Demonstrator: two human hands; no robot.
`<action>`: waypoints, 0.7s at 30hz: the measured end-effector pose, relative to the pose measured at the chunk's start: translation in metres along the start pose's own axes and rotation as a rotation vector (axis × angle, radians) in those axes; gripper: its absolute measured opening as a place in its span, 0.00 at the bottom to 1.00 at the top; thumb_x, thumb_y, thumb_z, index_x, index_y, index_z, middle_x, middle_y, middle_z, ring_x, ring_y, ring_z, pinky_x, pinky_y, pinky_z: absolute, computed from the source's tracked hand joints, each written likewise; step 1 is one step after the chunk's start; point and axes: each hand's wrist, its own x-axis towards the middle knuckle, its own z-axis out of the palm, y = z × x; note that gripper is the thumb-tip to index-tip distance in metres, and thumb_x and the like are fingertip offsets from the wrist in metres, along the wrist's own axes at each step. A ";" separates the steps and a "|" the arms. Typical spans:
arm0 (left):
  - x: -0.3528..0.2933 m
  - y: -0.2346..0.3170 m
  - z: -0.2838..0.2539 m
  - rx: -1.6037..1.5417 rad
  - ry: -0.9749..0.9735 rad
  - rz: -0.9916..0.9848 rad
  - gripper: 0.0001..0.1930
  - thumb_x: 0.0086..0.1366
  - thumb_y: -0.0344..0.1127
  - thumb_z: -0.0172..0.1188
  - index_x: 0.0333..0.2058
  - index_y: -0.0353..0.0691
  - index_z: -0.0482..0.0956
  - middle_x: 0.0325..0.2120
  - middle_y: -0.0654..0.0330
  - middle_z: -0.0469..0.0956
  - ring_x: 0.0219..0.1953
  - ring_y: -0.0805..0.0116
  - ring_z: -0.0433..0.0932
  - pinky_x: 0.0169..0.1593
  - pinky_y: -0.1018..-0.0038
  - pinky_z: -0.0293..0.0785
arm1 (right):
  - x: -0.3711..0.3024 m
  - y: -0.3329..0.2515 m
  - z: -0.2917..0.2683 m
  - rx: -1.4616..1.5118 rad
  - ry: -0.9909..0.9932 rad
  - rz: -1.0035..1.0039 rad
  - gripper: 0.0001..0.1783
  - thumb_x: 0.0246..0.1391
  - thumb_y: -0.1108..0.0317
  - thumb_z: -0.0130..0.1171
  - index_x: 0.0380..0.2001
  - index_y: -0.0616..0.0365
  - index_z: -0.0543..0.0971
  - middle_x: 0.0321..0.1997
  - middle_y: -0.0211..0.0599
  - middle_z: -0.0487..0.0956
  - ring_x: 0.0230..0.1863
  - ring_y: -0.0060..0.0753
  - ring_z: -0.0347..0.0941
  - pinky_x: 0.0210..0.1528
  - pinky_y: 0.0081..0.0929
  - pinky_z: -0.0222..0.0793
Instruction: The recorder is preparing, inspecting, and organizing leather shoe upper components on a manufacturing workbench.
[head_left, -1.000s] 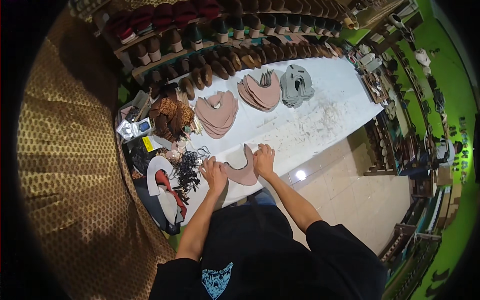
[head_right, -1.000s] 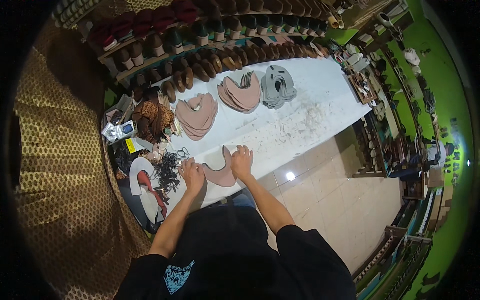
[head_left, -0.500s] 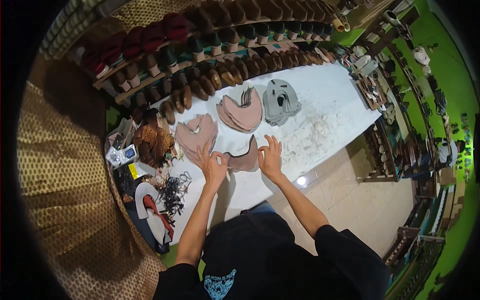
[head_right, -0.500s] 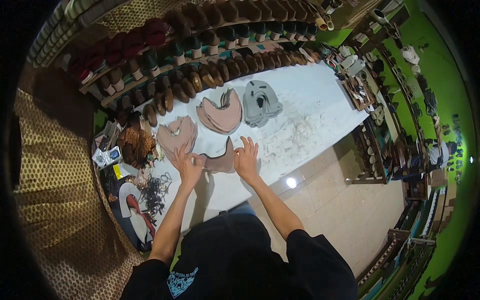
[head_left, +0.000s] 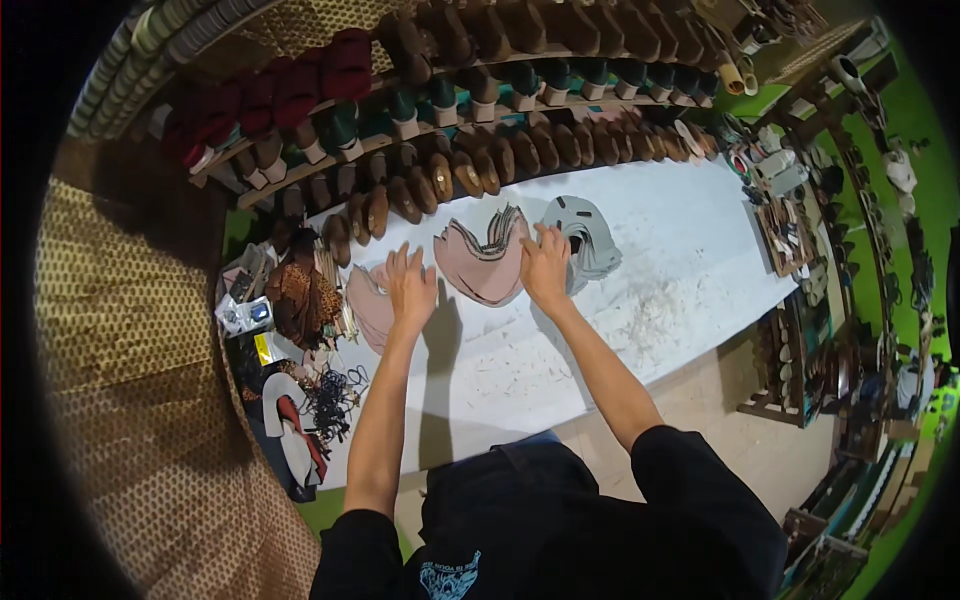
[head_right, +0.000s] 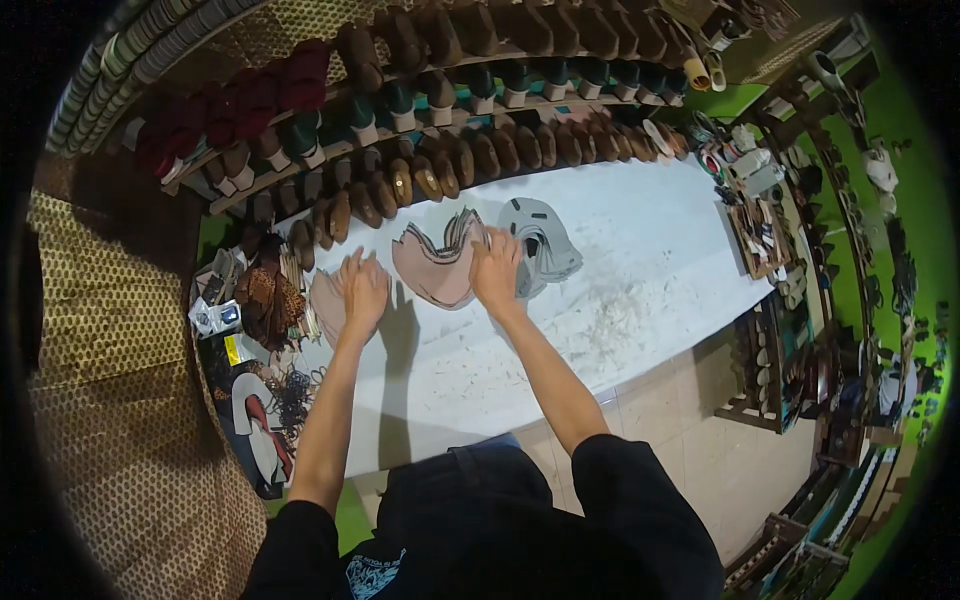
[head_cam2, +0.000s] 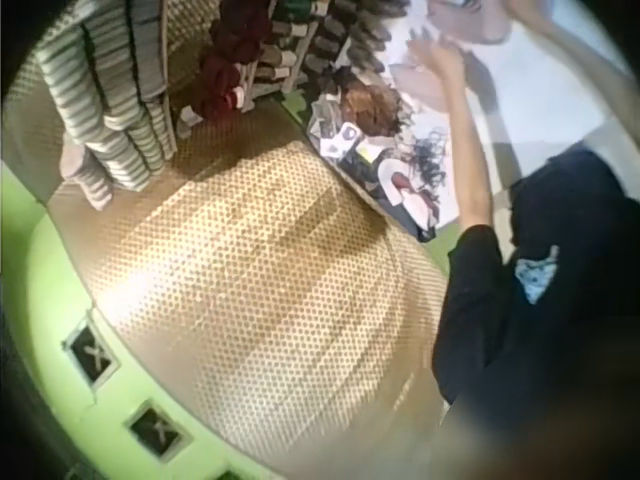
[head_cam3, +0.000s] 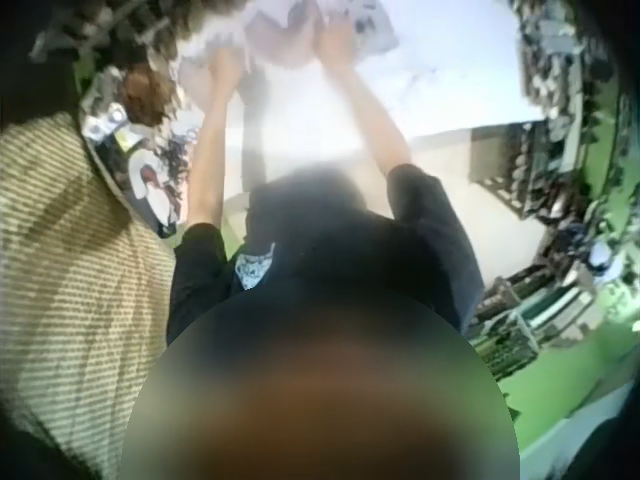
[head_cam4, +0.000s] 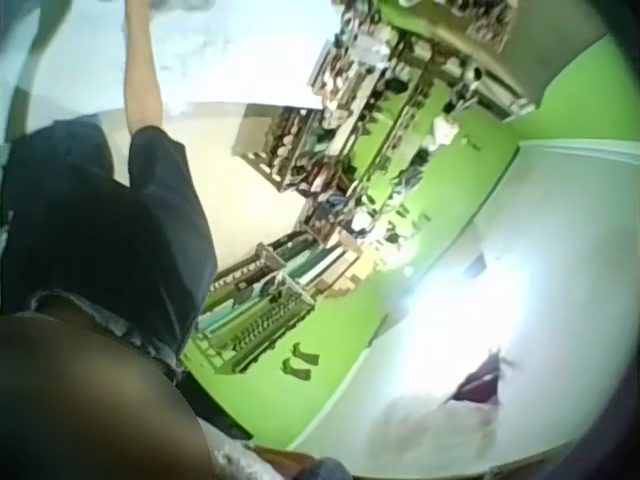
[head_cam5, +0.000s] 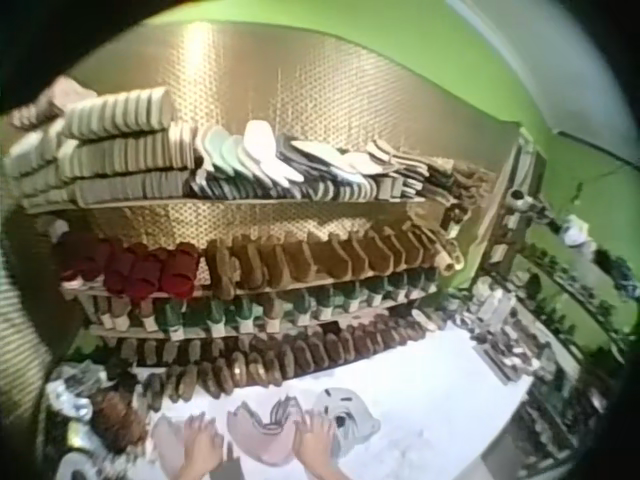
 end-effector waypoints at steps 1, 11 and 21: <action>-0.021 -0.013 -0.006 -0.070 0.047 0.033 0.20 0.64 0.39 0.60 0.54 0.43 0.80 0.64 0.51 0.68 0.67 0.41 0.59 0.66 0.34 0.47 | -0.009 -0.012 0.002 0.088 -0.010 -0.038 0.09 0.54 0.73 0.58 0.37 0.60 0.83 0.60 0.51 0.72 0.65 0.60 0.60 0.65 0.56 0.55; -0.158 -0.094 -0.051 0.094 -0.128 -0.266 0.12 0.62 0.38 0.62 0.43 0.42 0.84 0.59 0.56 0.71 0.66 0.46 0.62 0.67 0.36 0.48 | -0.083 -0.134 0.082 0.324 -0.458 -0.306 0.08 0.51 0.68 0.65 0.35 0.57 0.85 0.59 0.45 0.73 0.68 0.56 0.58 0.68 0.57 0.50; -0.159 -0.143 -0.103 -0.059 -0.065 -0.192 0.12 0.62 0.34 0.62 0.42 0.38 0.85 0.54 0.53 0.74 0.63 0.51 0.65 0.66 0.49 0.54 | -0.081 -0.191 0.142 -0.013 -0.469 -0.480 0.09 0.49 0.66 0.63 0.33 0.57 0.84 0.59 0.44 0.71 0.69 0.58 0.57 0.68 0.68 0.44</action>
